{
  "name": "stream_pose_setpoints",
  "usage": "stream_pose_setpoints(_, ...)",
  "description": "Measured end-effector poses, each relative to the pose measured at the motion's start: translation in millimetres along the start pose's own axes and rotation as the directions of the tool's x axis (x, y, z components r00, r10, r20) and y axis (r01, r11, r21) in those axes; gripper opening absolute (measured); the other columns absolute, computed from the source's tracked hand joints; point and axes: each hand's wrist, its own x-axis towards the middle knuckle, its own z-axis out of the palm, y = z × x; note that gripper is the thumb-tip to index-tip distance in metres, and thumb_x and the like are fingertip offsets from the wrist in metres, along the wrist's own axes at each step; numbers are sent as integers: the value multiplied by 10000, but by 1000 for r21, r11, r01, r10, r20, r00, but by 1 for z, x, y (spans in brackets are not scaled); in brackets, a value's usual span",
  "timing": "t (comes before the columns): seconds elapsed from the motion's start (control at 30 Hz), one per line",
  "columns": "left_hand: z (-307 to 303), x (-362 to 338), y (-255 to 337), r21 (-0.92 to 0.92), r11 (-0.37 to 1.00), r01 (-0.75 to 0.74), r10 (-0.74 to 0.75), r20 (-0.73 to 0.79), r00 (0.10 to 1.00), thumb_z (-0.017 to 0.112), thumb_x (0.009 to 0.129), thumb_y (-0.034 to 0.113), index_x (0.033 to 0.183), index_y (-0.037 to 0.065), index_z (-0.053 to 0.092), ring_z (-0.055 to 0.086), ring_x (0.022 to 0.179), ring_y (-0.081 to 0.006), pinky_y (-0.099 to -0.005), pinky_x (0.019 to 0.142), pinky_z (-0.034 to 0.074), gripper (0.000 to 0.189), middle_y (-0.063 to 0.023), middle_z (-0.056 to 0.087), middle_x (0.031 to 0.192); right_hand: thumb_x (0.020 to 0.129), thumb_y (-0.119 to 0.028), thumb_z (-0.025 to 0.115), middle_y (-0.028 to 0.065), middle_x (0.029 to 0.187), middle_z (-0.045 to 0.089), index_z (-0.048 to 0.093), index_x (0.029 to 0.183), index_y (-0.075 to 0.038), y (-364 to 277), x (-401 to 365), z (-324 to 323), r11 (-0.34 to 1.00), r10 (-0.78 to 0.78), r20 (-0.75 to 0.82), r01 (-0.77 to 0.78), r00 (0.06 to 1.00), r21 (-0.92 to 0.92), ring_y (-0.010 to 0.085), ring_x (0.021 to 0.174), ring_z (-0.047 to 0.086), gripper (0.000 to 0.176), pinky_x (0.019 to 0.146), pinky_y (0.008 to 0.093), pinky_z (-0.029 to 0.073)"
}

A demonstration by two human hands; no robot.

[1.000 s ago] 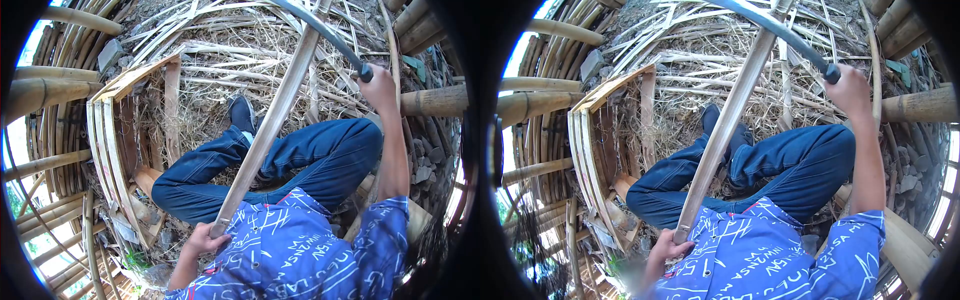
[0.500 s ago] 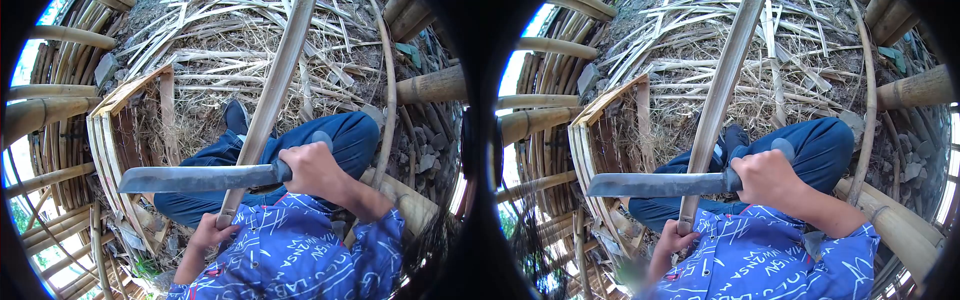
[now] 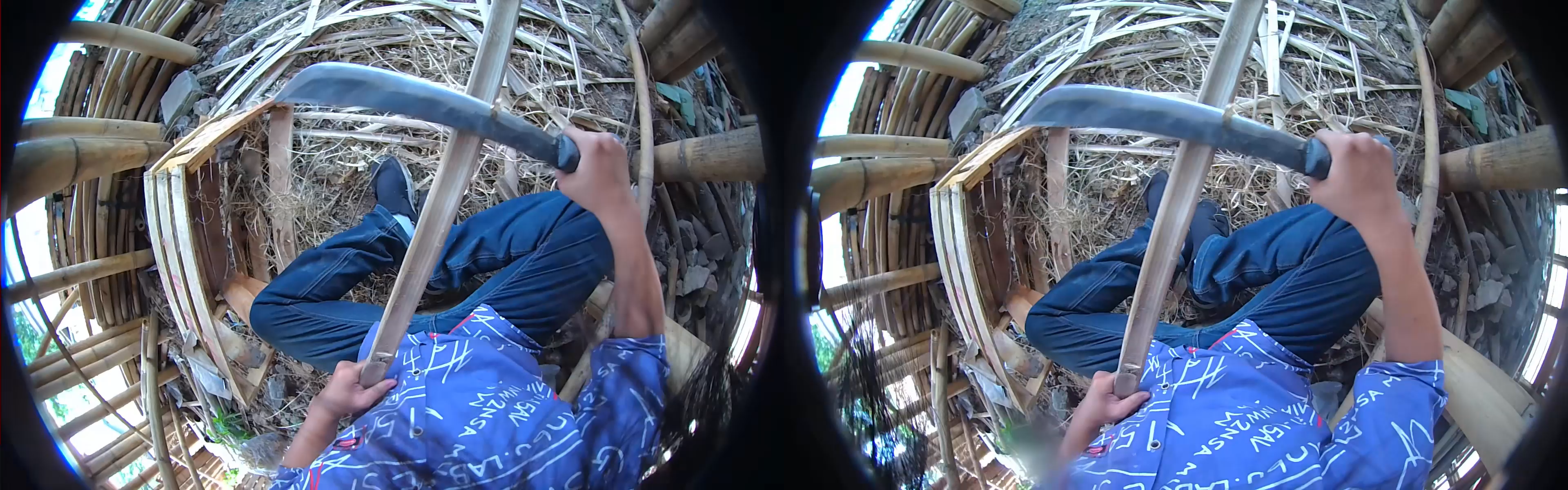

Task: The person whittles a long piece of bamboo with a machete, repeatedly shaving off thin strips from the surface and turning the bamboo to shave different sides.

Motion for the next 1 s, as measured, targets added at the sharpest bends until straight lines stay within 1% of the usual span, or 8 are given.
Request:
stream_pose_setpoints(0.1, -3, -8, -21, -6, 999, 54, -54, 56, 997, 796, 757, 133, 755, -4, 650, 612, 533, -104, -284, 494, 447, 200, -83, 615, 571, 725, -174, 661, 176, 768, 673, 683, 863, -90, 23, 17, 2, 988, 155, 2, -155, 988, -5, 384, 781, 657, 163, 711, 466, 528)
stream_pose_setpoints(0.2, -2, -20, -35, 43, 997, -60, 57, 54, 997, 787, 787, 173, 934, -13, 687, 679, 566, -187, -314, 533, 509, 257, -149, 669, 655, 748, -204, 660, 186, 805, 676, 683, 883, -84, 72, 33, -1, 962, 263, -98, -268, 960, -44, 394, 813, 653, 182, 720, 476, 523)
stream_pose_setpoints(0.3, -3, -8, -27, -12, 1000, -2, 3, 73, 997, 781, 779, 115, 830, -31, 657, 641, 551, -109, -267, 519, 492, 198, -63, 648, 603, 748, -211, 665, 184, 829, 678, 692, 897, -97, 73, 35, -2, 956, 246, -31, -248, 969, -158, 389, 823, 654, 189, 729, 475, 519)
stream_pose_setpoints(0.37, -5, -4, -31, -73, 986, 150, -139, 137, 981, 776, 789, 97, 786, -21, 642, 634, 529, -97, -255, 488, 496, 179, -51, 646, 599, 734, -199, 680, 186, 833, 678, 693, 904, -91, 48, 27, -7, 954, 296, 32, -294, 955, -59, 383, 821, 656, 202, 730, 470, 521)
stream_pose_setpoints(0.43, -4, 3, -29, -142, 986, 83, -75, 59, 995, 776, 793, 82, 751, -13, 627, 617, 500, -90, -245, 451, 488, 182, -41, 628, 577, 720, -187, 688, 183, 800, 673, 686, 873, -79, 32, 10, 2, 976, 197, -49, -191, 979, 104, 381, 788, 657, 187, 710, 455, 526)
stream_pose_setpoints(0.57, -12, 22, -10, -231, 962, 149, -149, 15, 989, 792, 769, 71, 710, 4, 608, 605, 479, -97, -244, 427, 466, 204, -35, 605, 550, 648, -177, 708, 161, 712, 653, 649, 771, -74, -33, -30, 2, 946, 68, 193, -125, 979, 299, 353, 711, 658, 171, 650, 432, 518)
stream_pose_setpoints(0.77, -20, 51, 13, -127, 990, 61, -64, -24, 998, 777, 779, 70, 656, 18, 587, 600, 468, -94, -254, 424, 454, 232, -18, 591, 524, 591, -195, 713, 112, 685, 638, 591, 746, -79, -98, -72, 16, 829, -282, 277, 88, 919, 552, 318, 667, 653, 228, 592, 438, 487)
stream_pose_setpoints(1.0, -9, 57, 16, 44, 993, -113, 115, -44, 992, 751, 805, 60, 734, 8, 579, 613, 491, -96, -260, 442, 461, 193, -26, 600, 558, 584, -180, 700, 98, 703, 640, 581, 761, -80, -95, -63, 16, 883, -307, 289, 159, 907, 441, 307, 673, 655, 236, 603, 424, 507)
